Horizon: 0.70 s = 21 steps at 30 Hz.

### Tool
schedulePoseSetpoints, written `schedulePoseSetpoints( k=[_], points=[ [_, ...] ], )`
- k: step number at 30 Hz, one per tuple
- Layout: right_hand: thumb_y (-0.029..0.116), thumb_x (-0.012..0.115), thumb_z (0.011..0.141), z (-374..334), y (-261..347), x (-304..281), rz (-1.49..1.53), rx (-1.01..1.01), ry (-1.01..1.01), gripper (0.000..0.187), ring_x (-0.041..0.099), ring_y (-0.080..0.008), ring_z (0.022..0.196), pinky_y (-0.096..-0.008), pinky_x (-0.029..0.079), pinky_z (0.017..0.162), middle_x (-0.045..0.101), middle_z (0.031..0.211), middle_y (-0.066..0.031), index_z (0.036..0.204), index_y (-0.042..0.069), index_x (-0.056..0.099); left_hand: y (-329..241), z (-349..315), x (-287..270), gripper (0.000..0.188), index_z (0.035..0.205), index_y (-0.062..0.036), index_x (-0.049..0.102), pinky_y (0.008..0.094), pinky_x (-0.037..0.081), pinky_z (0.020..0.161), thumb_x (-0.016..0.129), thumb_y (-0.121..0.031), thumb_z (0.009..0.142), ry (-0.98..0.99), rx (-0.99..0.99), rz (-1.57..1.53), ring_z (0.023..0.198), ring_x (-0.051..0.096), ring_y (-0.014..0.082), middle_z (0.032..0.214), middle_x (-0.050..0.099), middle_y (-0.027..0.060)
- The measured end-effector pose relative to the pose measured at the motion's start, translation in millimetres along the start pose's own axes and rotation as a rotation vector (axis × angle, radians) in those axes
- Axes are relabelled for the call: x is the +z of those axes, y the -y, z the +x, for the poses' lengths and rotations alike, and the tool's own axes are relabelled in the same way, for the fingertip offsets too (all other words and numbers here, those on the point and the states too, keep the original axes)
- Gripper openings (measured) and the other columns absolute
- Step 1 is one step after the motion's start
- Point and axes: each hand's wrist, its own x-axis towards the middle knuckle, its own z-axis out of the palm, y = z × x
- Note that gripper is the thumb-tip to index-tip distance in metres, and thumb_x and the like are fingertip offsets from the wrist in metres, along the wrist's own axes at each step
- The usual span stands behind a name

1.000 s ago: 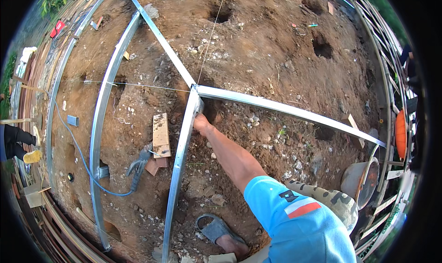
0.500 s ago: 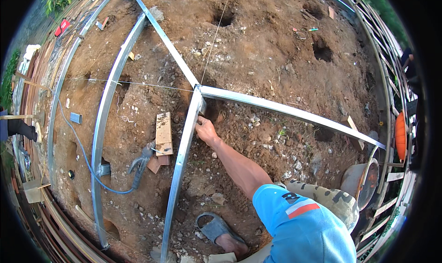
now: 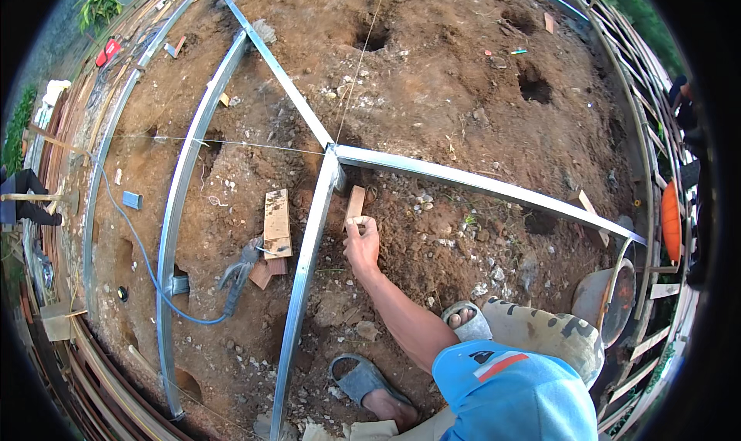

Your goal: The person positions and aligns metal beams on a dirt ground, using a hammer to tap them into place. They then use a welding torch to join the beams at their intersections, creating a stable metal framework.

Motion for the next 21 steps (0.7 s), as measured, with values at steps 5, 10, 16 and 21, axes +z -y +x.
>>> schedulePoseSetpoints(
  k=[5, 10, 16, 21],
  points=[
    [0.023, 0.069, 0.1, 45, -8, 31, 0.009, 0.084, -0.033, 0.053, 0.064, -0.0211, 0.08, -0.0355, 0.058, 0.057, 0.057, 0.103, -0.0152, 0.135, 0.001, 0.035, 11, 0, -3, 0.057, 0.156, 0.0048, 0.039, 0.0366, 0.043, 0.112, 0.059, -0.009, 0.104, -0.001, 0.007, 0.026, 0.142, 0.05, 0.0302, 0.156, 0.049, 0.0224],
    [0.031, 0.072, 0.095, 90, -37, 58, -0.127, 0.097, -0.152, 0.057, 0.067, -0.038, 0.106, -0.0476, 0.051, 0.095, 0.068, 0.109, -0.0265, 0.132, -0.003, 0.046, 15, -1, -6, 0.058, 0.156, 0.0037, 0.039, 0.0358, 0.044, 0.11, 0.06, -0.009, 0.104, 0.002, 0.02, 0.057, 0.14, 0.052, 0.0291, 0.155, 0.05, 0.0214],
    [0.023, 0.075, 0.09, 134, -66, 62, -0.173, 0.163, -0.153, 0.043, 0.066, -0.0418, 0.113, -0.0462, 0.05, 0.099, 0.069, 0.115, -0.0283, 0.117, -0.004, 0.056, 14, -2, -7, 0.059, 0.155, 0.0031, 0.041, 0.036, 0.046, 0.106, 0.063, -0.011, 0.103, 0.016, 0.078, 0.104, 0.131, 0.056, 0.0273, 0.154, 0.052, 0.0197],
    [0.007, 0.065, 0.09, 138, -52, 64, -0.153, 0.173, -0.105, 0.027, 0.073, -0.0359, 0.084, -0.0446, 0.06, 0.067, 0.07, 0.1, -0.0245, 0.112, -0.006, 0.057, 13, -1, -7, 0.058, 0.155, 0.0018, 0.043, 0.0352, 0.05, 0.099, 0.064, -0.011, 0.102, 0.022, 0.109, 0.103, 0.118, 0.061, 0.0242, 0.152, 0.054, 0.0181]
  ],
)
